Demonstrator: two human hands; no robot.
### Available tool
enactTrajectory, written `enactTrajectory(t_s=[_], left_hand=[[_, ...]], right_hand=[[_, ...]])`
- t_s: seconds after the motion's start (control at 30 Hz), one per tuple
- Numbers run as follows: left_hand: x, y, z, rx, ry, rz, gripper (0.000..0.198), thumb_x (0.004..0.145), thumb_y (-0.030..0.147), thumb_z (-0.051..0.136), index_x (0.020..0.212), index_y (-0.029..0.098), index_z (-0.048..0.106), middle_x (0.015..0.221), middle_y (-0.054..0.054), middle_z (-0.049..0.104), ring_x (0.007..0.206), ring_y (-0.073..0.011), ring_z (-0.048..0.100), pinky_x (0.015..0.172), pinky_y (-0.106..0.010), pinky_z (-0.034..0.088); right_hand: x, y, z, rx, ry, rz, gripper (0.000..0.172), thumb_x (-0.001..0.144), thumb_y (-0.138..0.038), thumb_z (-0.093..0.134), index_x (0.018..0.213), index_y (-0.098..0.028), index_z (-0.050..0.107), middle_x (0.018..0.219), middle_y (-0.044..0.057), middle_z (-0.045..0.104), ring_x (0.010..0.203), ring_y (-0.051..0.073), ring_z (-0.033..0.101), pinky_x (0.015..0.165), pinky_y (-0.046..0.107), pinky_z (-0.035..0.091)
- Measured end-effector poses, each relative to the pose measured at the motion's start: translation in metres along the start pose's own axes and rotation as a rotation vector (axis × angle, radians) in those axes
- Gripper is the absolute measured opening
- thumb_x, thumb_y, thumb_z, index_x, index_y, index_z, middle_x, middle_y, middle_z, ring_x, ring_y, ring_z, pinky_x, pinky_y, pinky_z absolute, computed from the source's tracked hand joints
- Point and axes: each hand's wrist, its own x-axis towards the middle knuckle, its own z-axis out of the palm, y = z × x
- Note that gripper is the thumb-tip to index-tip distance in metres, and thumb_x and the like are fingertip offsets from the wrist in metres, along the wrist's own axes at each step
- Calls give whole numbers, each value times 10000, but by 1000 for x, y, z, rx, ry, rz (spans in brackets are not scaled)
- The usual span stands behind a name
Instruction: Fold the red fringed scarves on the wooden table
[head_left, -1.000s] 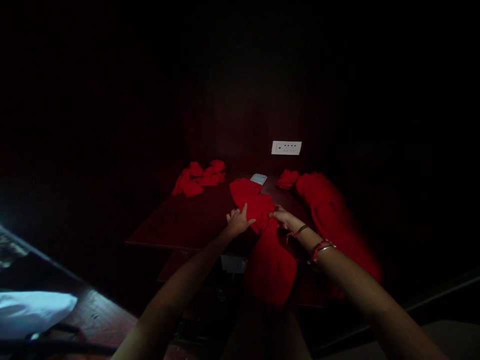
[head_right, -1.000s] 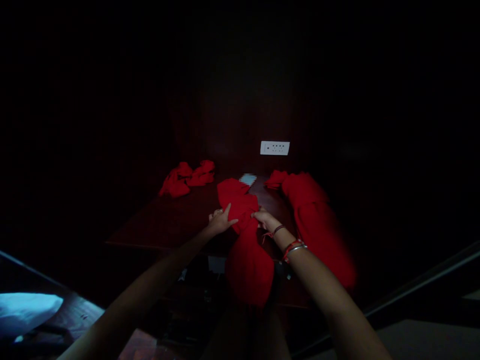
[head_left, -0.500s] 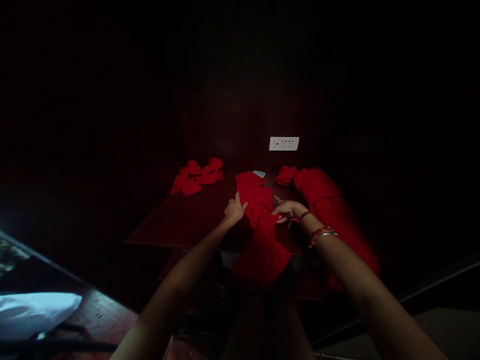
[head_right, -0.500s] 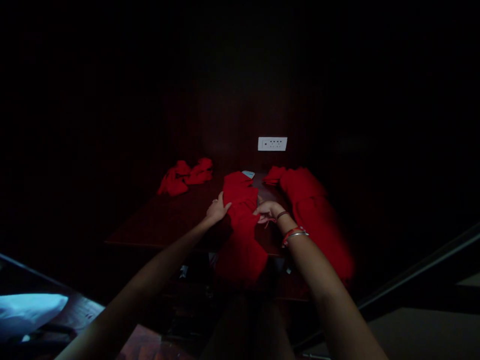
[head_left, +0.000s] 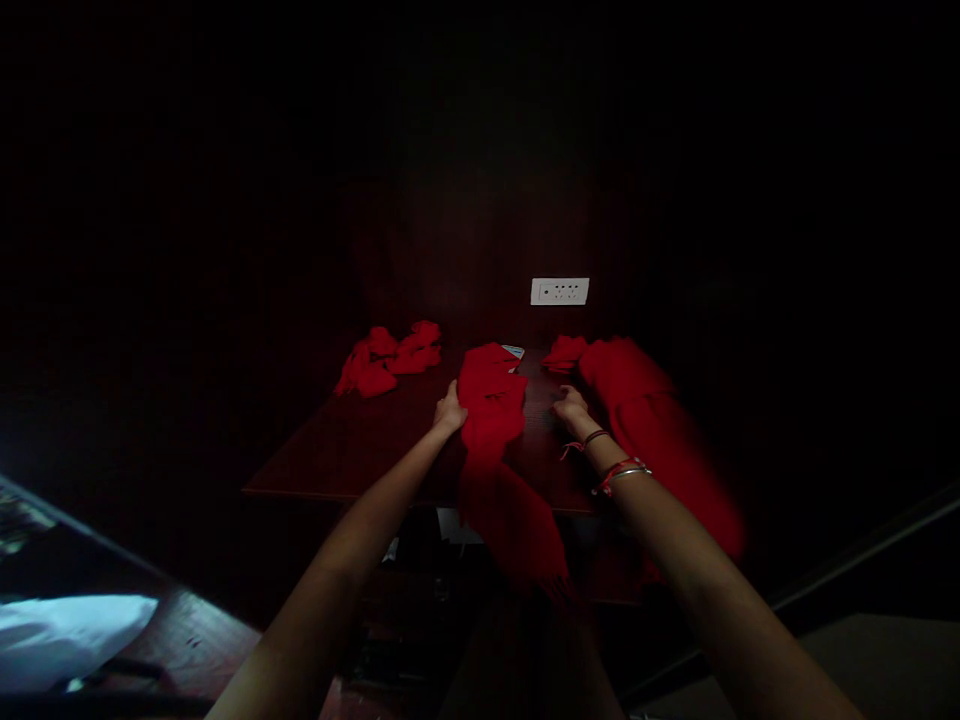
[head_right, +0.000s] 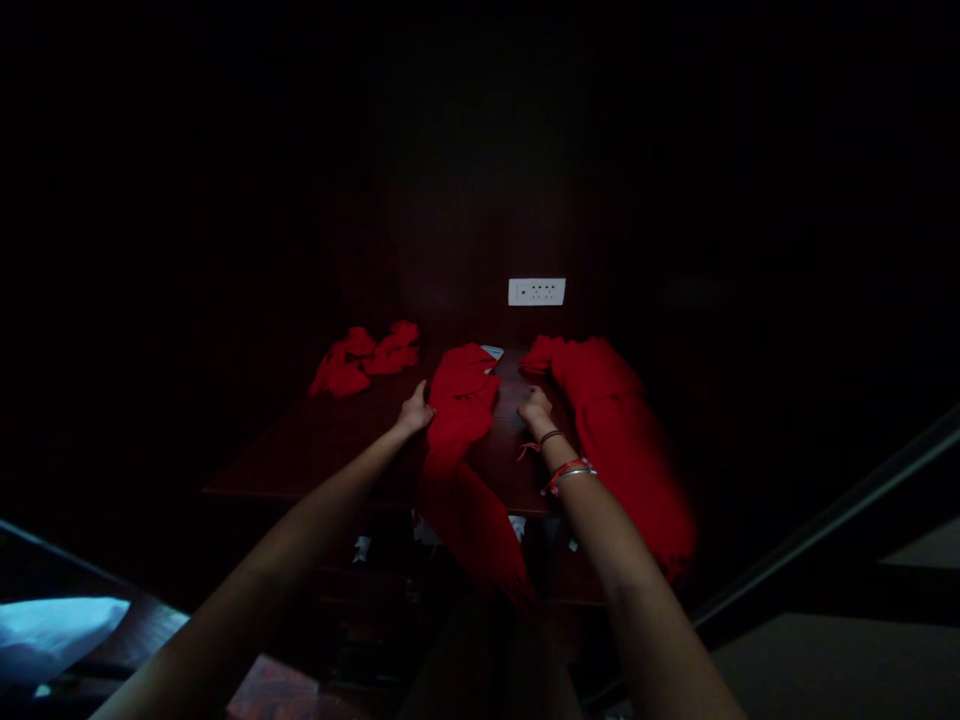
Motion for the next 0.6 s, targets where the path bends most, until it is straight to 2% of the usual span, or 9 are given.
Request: enactTrajectory(t_s=[0.1,0.17,0.2,0.23,0.3,0.4,0.5,0.6], left_hand=[[-9,-8,-8,-202,-88,-57,753,726,234,512,1313,158,46,723,-29,576,605,-138,550,599,-259,431],[-24,-13,-10,-315,-209,-43,795,714,221,529,1310,189,4,678,9,544,535,-99,512,547,-238,429],[-31,-16,-10,-353,-276,-32,819,685,188,556,1307,217,24,682,21,535,534,-85,502,541,-225,427],[-38,-18,-11,-382,-338,-31,844,653,153,577,1302,242,46,691,29,532,545,-77,500,543,-216,427],[-46,-22,-12,-402,-402,-51,862,604,89,587,1293,257,97,682,40,529,552,-69,493,538,-200,422],[-45,-25,-15,-329,-315,-51,789,591,38,549,1277,201,196,575,66,490,465,-50,439,496,-176,394],[-37,-26,-16,-224,-191,2,713,603,35,528,1254,181,274,565,62,499,452,-52,439,502,-176,386],[-37,-25,-15,-144,-161,26,715,613,72,549,1263,172,269,690,10,576,566,-95,519,561,-198,403]], right_hand=[[-21,3,5,-92,-18,-100,533,634,-164,531,1147,-161,387,954,59,531,842,150,521,751,287,412],[-44,6,15,-336,-236,-447,513,652,-187,526,1149,-156,406,1041,83,495,936,166,465,804,295,377],[-55,7,21,-468,-369,-652,511,640,-159,534,1139,-179,426,1100,81,458,991,171,423,835,295,350],[-65,8,26,-590,-443,-803,486,662,-129,500,1138,-203,433,1130,76,436,1022,175,391,841,295,338],[-75,8,32,-828,-540,-965,377,701,-74,420,1042,-204,513,1045,75,480,997,177,393,814,286,337],[-71,8,28,-1009,-560,-1010,284,710,-37,367,864,-164,569,870,74,523,887,165,433,766,267,343],[-56,15,11,-1012,-394,-987,266,693,-30,377,868,-146,540,906,75,513,886,164,426,794,296,321],[-52,27,-11,-1089,-266,-935,276,701,-38,368,882,-156,539,985,93,502,994,207,375,869,409,239]])
